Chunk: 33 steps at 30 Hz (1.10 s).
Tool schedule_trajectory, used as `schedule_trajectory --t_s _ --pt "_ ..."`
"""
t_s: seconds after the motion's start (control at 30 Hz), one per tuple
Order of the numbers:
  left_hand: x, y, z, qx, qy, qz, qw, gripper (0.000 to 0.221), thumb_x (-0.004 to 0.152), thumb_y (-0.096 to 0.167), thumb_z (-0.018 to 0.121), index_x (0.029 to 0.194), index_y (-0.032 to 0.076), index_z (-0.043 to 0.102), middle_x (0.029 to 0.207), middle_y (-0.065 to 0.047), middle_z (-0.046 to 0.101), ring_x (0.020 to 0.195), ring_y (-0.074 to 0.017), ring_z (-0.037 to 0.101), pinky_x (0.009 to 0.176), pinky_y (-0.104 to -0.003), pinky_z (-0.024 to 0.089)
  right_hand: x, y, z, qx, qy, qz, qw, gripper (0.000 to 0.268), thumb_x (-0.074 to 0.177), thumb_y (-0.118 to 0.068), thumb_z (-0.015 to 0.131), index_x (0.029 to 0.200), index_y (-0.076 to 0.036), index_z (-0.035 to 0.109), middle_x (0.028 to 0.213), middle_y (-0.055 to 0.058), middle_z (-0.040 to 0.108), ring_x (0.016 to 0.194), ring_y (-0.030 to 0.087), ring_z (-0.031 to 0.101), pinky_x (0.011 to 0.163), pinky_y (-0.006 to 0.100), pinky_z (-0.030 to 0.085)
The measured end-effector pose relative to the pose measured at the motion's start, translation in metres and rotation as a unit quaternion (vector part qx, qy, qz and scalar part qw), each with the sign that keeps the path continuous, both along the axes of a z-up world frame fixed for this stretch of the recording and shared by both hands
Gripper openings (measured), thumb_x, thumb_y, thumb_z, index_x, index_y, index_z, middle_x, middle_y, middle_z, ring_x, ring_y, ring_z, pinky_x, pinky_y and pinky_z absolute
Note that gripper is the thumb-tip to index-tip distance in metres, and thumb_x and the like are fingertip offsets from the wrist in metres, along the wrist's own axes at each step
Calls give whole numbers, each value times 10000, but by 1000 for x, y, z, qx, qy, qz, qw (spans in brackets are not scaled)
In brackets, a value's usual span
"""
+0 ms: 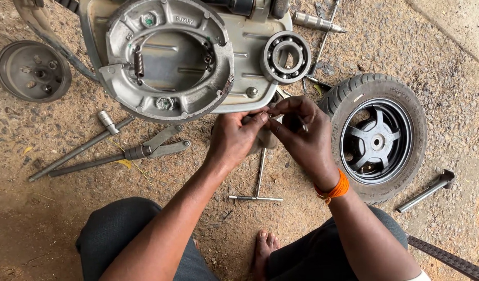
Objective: Cleaning and assembling motorcycle clutch and brake components.
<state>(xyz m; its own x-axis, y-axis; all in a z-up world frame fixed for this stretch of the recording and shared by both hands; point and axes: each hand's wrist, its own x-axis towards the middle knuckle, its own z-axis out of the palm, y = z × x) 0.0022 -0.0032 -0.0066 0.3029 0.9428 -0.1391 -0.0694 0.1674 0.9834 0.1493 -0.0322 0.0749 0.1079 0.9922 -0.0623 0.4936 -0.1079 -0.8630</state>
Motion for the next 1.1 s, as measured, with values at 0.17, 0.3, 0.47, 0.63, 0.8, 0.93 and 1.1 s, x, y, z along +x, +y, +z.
schedule_trajectory --t_s 0.17,0.3,0.47,0.63,0.8,0.93,1.1 --pt "-7 2 4 -76 -135 32 987 263 952 176 708 1143 -6 708 922 -131 764 725 -169 703 638 -351 593 10 6 14 -73 -58 107 990 362 806 -71 850 1132 -9 706 922 57 686 744 82 548 634 220 452" --pt "-7 3 -21 155 -62 115 979 319 982 109 761 1239 -48 657 1164 -198 744 1058 -232 732 924 -372 576 40 8 -2 -194 -54 74 977 163 885 -122 751 1021 -34 748 900 76 761 750 99 687 657 232 561" --pt "-7 -3 15 148 39 115 981 252 885 80 785 1093 -40 709 1008 -165 769 882 -224 744 785 -360 592 36 3 15 -114 257 0 960 101 931 -61 651 1015 -10 674 1089 61 744 828 104 681 728 241 553" --pt "9 -23 14 150 56 78 984 167 908 3 672 1059 -23 737 977 -134 774 860 -189 774 778 -308 628 6 -10 -23 -91 205 -16 974 66 1043 -96 638 1054 -37 610 969 50 677 761 53 633 663 217 540" --pt "14 -36 16 107 62 106 987 109 938 63 706 1031 19 741 932 -119 782 820 -176 771 729 -300 639 -2 -6 -12 -32 165 -51 984 103 1002 -98 662 1033 -2 644 812 49 699 652 75 643 571 217 534" --pt "13 -44 24 142 35 81 986 98 945 84 719 1013 20 748 948 -115 786 837 -177 774 735 -295 643 10 5 -4 -112 162 -85 977 121 961 -90 651 973 29 670 726 48 689 556 111 641 488 255 535" --pt "8 -47 36 224 -46 77 970 118 1001 80 710 1101 28 744 1043 -111 783 973 -187 770 845 -307 638 39 11 10 -88 193 -77 974 143 993 -90 639 989 49 671 744 82 680 557 140 626 507 273 507"
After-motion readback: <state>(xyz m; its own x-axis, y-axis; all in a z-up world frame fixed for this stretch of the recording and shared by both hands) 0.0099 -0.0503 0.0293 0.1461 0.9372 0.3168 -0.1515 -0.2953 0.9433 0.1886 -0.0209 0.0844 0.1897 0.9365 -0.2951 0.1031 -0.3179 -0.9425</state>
